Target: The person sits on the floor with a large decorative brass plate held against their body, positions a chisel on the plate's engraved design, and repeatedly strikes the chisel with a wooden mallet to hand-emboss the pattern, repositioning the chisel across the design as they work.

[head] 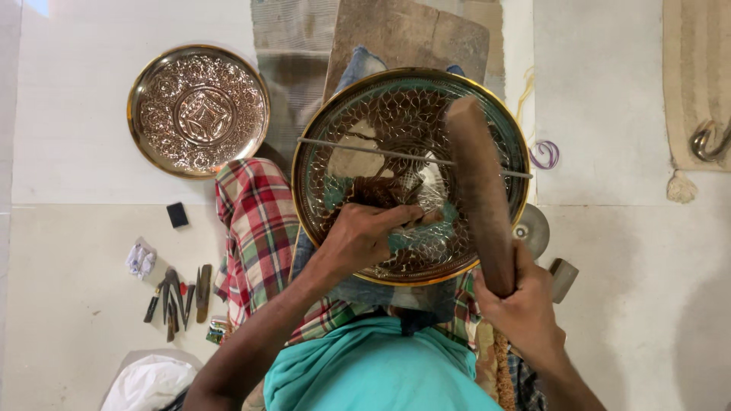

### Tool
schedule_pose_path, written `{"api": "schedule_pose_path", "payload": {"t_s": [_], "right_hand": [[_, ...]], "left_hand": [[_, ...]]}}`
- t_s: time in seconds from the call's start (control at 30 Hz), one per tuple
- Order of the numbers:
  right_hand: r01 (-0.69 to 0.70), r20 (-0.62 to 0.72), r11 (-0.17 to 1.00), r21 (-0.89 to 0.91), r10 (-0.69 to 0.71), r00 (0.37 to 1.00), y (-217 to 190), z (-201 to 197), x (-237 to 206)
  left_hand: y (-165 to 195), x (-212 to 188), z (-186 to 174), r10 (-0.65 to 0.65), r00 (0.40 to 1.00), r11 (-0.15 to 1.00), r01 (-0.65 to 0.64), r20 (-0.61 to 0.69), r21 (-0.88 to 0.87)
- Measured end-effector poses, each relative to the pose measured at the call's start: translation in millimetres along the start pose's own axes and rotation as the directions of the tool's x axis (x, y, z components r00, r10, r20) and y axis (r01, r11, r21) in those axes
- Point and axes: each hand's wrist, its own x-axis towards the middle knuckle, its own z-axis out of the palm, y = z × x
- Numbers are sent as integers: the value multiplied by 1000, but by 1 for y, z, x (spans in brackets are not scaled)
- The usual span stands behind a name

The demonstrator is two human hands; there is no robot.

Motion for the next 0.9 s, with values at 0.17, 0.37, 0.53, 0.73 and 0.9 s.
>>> {"api": "schedule_pose_path", "payload": {"t_s": [0.17,0.37,0.53,0.73,0.9], "right_hand": [[-98,30,994,48,97,995,4,4,-6],[-171,27,938,301,171,985,-6,14,-13],[-216,-18,874,434,249,968,-10,16,-15],[-86,-13,971,222,91,996,-4,21,-17],[-154,-9,987,38,154,988,-1,18,-21]], "left_hand": [[-1,0,0,6,1000,1000,-7,24,10],[-2,1,-3,4,998,1000,-4,69,7],[-4,1,-5,71,996,997,-71,53,-3],[-4,3,-5,63,994,998,-62,85,-11],[-5,5,-8,39,991,999,-39,127,-2]]}}
